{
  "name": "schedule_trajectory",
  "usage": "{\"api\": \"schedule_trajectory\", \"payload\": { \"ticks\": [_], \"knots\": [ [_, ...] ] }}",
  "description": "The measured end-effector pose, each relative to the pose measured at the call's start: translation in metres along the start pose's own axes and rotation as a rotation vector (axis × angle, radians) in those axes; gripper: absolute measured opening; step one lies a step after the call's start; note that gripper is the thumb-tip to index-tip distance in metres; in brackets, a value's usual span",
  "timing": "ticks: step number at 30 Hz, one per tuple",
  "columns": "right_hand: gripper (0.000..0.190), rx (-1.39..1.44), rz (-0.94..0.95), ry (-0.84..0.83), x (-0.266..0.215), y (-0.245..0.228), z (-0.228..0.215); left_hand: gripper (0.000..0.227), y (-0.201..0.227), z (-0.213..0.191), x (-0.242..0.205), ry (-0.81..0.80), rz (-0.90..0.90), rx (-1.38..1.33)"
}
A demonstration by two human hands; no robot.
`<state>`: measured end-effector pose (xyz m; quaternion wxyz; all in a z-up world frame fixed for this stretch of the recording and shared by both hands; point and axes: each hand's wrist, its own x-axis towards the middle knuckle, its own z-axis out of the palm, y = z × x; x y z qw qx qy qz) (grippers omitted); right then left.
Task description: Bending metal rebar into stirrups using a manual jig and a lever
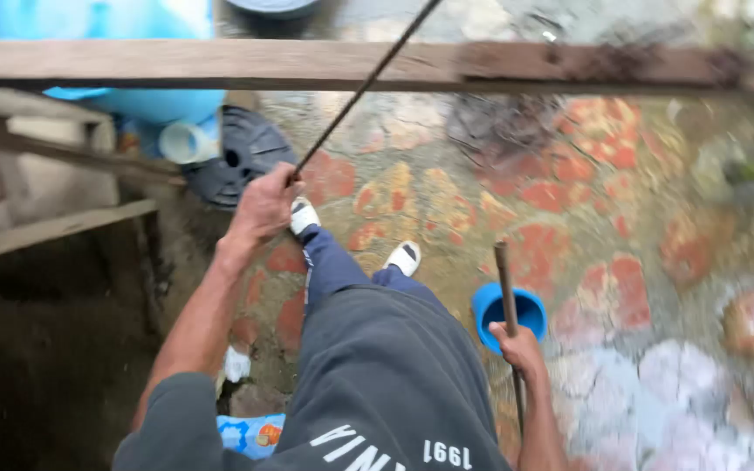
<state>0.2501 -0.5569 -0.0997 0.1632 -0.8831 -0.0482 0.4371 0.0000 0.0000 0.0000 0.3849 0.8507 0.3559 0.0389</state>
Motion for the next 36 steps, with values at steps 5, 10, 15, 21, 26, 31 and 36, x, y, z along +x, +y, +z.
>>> {"api": "schedule_trajectory", "payload": {
  "ticks": [5, 10, 15, 21, 26, 31, 36],
  "knots": [
    [0.045, 0.08, 0.128, 0.056, -0.057, 0.022, -0.032, 0.011, 0.013, 0.073, -0.008, -0.069, 0.116, -0.043],
    [0.042, 0.185, 0.295, 0.109, -0.075, 0.062, -0.016, 0.017, 0.052, 0.079, 0.024, 0.054, 0.351, 0.003],
    [0.044, 0.313, 0.334, 0.112, -0.068, 0.079, 0.018, 0.016, 0.119, 0.023, 0.074, 0.029, 0.53, 0.122],
    [0.055, 0.434, 0.445, -0.015, -0.065, 0.011, -0.019, 0.024, 0.179, -0.024, 0.152, -0.094, 0.627, 0.256],
    [0.043, 0.542, 0.517, 0.067, -0.042, -0.012, -0.049, 0.023, 0.218, -0.043, 0.205, -0.198, 0.58, 0.336],
    [0.054, 0.71, 0.523, 0.04, -0.06, -0.069, -0.119, 0.018, 0.241, -0.048, 0.255, -0.327, 0.496, 0.384],
    [0.039, 1.033, 0.203, 0.058, -0.069, -0.025, -0.079, 0.018, 0.26, -0.05, 0.286, -0.508, 0.417, 0.268]
  ]
}}
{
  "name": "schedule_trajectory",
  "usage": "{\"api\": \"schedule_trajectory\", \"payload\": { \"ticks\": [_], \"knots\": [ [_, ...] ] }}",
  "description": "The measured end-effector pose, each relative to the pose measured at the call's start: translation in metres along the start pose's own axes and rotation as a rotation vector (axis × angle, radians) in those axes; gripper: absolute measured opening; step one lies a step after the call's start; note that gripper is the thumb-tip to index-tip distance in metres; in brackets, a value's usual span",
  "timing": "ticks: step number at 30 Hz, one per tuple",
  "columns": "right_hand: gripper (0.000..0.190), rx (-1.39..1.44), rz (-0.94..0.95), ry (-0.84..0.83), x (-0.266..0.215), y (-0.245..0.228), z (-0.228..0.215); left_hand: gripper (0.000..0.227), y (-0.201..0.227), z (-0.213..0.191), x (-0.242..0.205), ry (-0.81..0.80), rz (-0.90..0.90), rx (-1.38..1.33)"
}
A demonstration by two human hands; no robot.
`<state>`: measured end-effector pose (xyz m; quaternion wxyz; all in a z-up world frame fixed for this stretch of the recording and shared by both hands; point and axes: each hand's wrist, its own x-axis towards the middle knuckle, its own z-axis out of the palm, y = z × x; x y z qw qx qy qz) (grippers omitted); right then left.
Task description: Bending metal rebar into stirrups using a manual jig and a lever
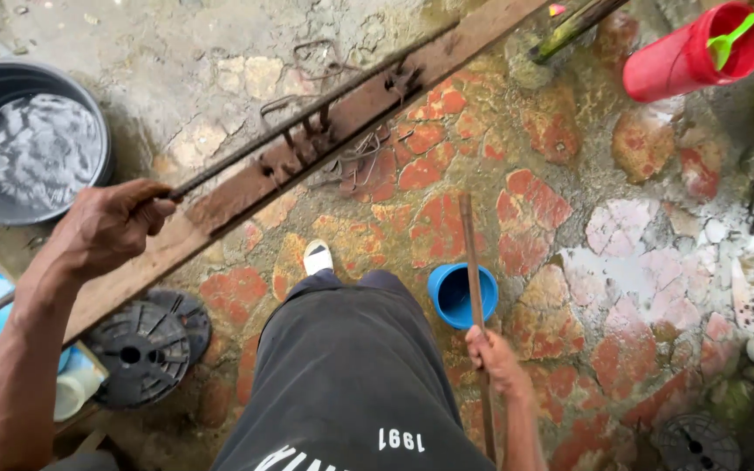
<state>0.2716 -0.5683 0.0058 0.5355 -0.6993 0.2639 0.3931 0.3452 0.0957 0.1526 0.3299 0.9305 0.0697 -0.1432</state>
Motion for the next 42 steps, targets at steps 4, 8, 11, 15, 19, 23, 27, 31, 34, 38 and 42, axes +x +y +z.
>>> {"api": "schedule_trajectory", "payload": {
  "ticks": [4, 8, 11, 15, 19, 23, 27, 31, 34, 38, 42],
  "knots": [
    [0.054, -0.304, -0.025, 0.503, 0.005, -0.009, 0.037, 0.02, 0.008, -0.002, 0.008, -0.022, -0.013, 0.005],
    [0.046, -0.286, -0.274, 0.494, 0.033, -0.023, 0.033, 0.021, 0.005, 0.006, 0.014, 0.022, 0.033, 0.073],
    [0.036, -0.341, -0.461, 0.507, 0.058, -0.033, 0.012, 0.018, 0.001, 0.018, 0.011, 0.1, 0.116, 0.149],
    [0.056, -0.446, -0.634, 0.574, 0.037, -0.099, 0.013, 0.017, 0.001, 0.032, 0.004, 0.127, 0.143, 0.233],
    [0.055, -0.573, -0.719, 0.654, 0.014, -0.155, 0.022, 0.024, -0.004, 0.06, 0.005, 0.097, 0.059, 0.295],
    [0.059, -0.649, -0.783, 0.749, 0.011, -0.193, 0.019, 0.023, -0.017, 0.082, 0.006, 0.195, 0.057, 0.321],
    [0.06, -0.592, -0.799, 0.654, 0.021, -0.229, 0.004, 0.027, -0.011, 0.083, 0.008, 0.23, -0.019, 0.233],
    [0.058, -0.656, -0.962, 0.591, 0.039, -0.279, -0.017, 0.037, -0.017, 0.102, 0.005, 0.375, -0.025, 0.317],
    [0.054, -0.805, -0.975, 0.563, 0.051, -0.319, -0.027, 0.036, -0.015, 0.113, 0.009, 0.504, 0.019, 0.567],
    [0.05, -0.943, -1.049, 0.431, 0.085, -0.36, -0.052, 0.039, 0.0, 0.12, 0.016, 0.54, 0.002, 0.608],
    [0.055, -1.035, -0.954, 0.217, 0.117, -0.386, -0.078, 0.041, 0.02, 0.123, 0.021, 0.489, -0.139, 0.699]
  ]
}}
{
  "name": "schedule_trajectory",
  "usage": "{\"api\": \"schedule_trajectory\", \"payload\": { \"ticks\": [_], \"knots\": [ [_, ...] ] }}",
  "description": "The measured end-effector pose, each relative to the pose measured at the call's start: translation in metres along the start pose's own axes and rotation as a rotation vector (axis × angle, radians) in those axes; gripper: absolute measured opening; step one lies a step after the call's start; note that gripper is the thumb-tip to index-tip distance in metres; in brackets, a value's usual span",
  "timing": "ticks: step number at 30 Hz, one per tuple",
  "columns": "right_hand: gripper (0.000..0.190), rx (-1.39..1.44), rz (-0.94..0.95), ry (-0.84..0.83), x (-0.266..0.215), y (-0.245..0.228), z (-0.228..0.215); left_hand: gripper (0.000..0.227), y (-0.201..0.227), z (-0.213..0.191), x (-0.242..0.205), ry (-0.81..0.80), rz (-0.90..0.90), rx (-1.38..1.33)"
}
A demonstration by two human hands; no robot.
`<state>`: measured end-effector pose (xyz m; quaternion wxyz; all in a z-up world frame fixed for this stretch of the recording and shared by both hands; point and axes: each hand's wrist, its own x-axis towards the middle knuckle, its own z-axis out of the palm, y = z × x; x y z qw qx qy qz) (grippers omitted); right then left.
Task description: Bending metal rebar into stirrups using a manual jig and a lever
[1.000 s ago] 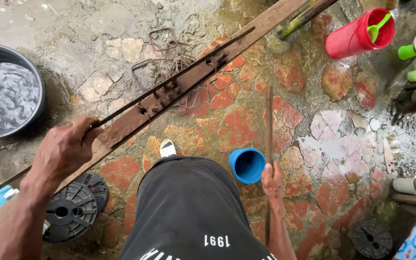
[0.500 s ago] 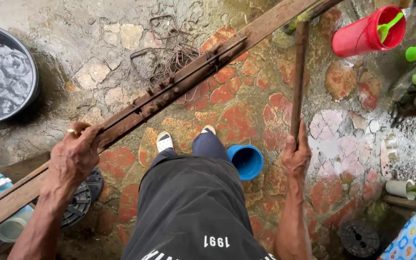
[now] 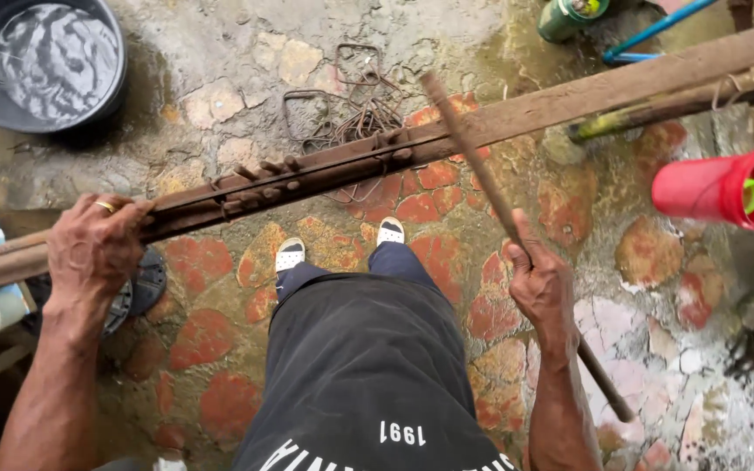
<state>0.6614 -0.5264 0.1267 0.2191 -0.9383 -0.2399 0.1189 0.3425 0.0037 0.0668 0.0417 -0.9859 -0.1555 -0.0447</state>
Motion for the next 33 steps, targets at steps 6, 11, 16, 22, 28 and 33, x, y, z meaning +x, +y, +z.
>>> {"api": "schedule_trajectory", "payload": {
  "ticks": [6, 11, 16, 22, 28, 33],
  "knots": [
    [0.058, -0.056, -0.063, -0.145, 0.023, 0.036, -0.027, 0.043, 0.036, -0.005, -0.006, -0.083, -0.198, 0.301],
    [0.056, 0.028, -0.011, -0.25, 0.041, 0.033, -0.041, 0.023, 0.07, -0.029, 0.004, -0.052, -0.342, 0.282],
    [0.057, 0.021, -0.034, -0.274, 0.047, 0.033, -0.047, 0.018, 0.141, -0.097, 0.057, 0.269, -0.305, 0.077],
    [0.055, 0.068, 0.027, -0.353, 0.05, 0.034, -0.053, 0.028, 0.224, -0.1, 0.14, 0.299, 0.157, -0.212],
    [0.05, 0.192, -0.004, -0.314, 0.05, 0.022, -0.064, 0.011, 0.22, -0.009, 0.165, 0.187, 0.233, -0.192],
    [0.053, 0.15, -0.043, -0.259, 0.051, 0.038, -0.064, 0.023, 0.207, 0.011, 0.167, 0.213, 0.254, -0.19]
  ]
}}
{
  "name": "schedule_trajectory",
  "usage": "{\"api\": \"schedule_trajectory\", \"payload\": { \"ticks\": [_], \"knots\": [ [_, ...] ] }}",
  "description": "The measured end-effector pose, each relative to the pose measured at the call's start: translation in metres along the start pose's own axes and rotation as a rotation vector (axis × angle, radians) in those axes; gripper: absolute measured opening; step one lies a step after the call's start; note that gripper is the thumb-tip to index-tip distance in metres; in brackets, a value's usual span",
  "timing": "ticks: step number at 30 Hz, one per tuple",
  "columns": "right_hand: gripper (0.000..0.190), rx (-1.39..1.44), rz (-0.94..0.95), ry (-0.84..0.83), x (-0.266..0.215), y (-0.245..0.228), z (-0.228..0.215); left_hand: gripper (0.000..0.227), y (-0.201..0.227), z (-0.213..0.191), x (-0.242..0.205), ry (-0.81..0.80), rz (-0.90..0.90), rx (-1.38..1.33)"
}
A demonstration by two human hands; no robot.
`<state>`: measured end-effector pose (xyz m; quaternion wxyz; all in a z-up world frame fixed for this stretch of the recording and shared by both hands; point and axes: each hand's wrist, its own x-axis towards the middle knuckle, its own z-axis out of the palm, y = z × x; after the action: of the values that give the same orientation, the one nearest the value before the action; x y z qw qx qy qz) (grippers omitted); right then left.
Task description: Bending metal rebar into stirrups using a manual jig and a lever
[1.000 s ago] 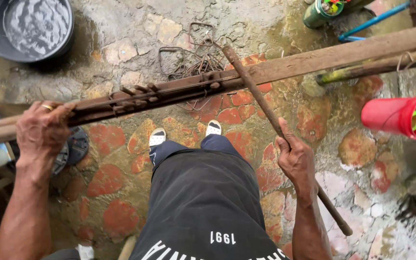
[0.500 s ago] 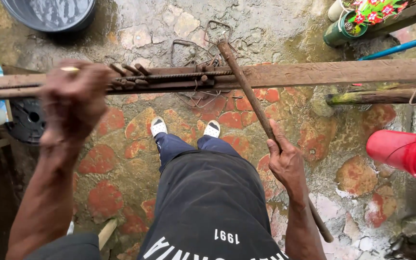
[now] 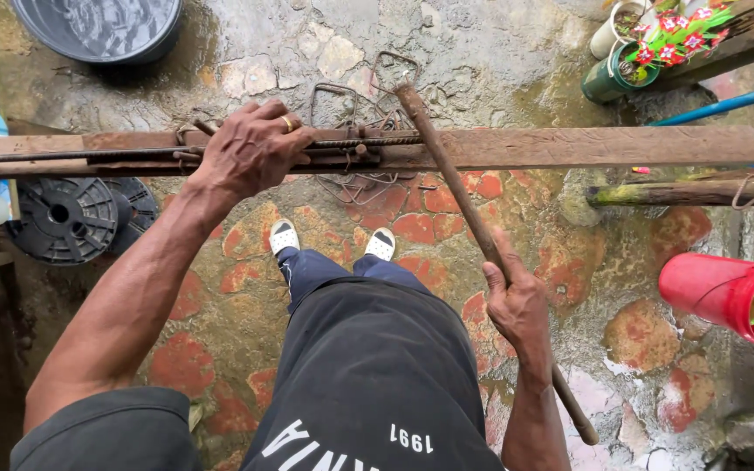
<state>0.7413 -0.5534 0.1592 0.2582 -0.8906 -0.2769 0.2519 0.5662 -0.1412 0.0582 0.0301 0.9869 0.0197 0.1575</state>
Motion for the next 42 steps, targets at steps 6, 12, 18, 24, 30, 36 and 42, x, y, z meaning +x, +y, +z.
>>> {"api": "schedule_trajectory", "payload": {
  "ticks": [6, 12, 18, 24, 30, 36, 42],
  "knots": [
    [0.048, 0.008, 0.044, 0.154, 0.001, 0.088, -0.004, 0.022, -0.002, 0.004, 0.0, -0.027, -0.043, 0.026],
    [0.048, 0.016, 0.013, 0.208, 0.005, 0.09, -0.04, 0.013, -0.004, 0.011, -0.001, -0.039, -0.06, 0.09],
    [0.042, -0.147, -0.037, 0.2, 0.019, 0.11, -0.072, 0.019, 0.011, -0.029, 0.02, -0.233, -0.015, 0.117],
    [0.038, -0.211, -0.167, 0.263, 0.034, 0.101, -0.098, 0.025, 0.007, -0.027, 0.018, -0.242, 0.019, 0.161],
    [0.03, -0.254, -0.189, 0.214, 0.058, 0.128, -0.122, 0.028, 0.008, -0.031, 0.019, -0.305, 0.028, 0.16],
    [0.027, -0.399, -0.346, 0.182, 0.087, 0.123, -0.134, 0.024, 0.009, -0.023, 0.017, -0.28, -0.012, 0.222],
    [0.038, -0.422, -0.471, 0.187, 0.118, 0.136, -0.136, 0.017, 0.012, -0.022, 0.019, -0.187, -0.031, 0.197]
  ]
}}
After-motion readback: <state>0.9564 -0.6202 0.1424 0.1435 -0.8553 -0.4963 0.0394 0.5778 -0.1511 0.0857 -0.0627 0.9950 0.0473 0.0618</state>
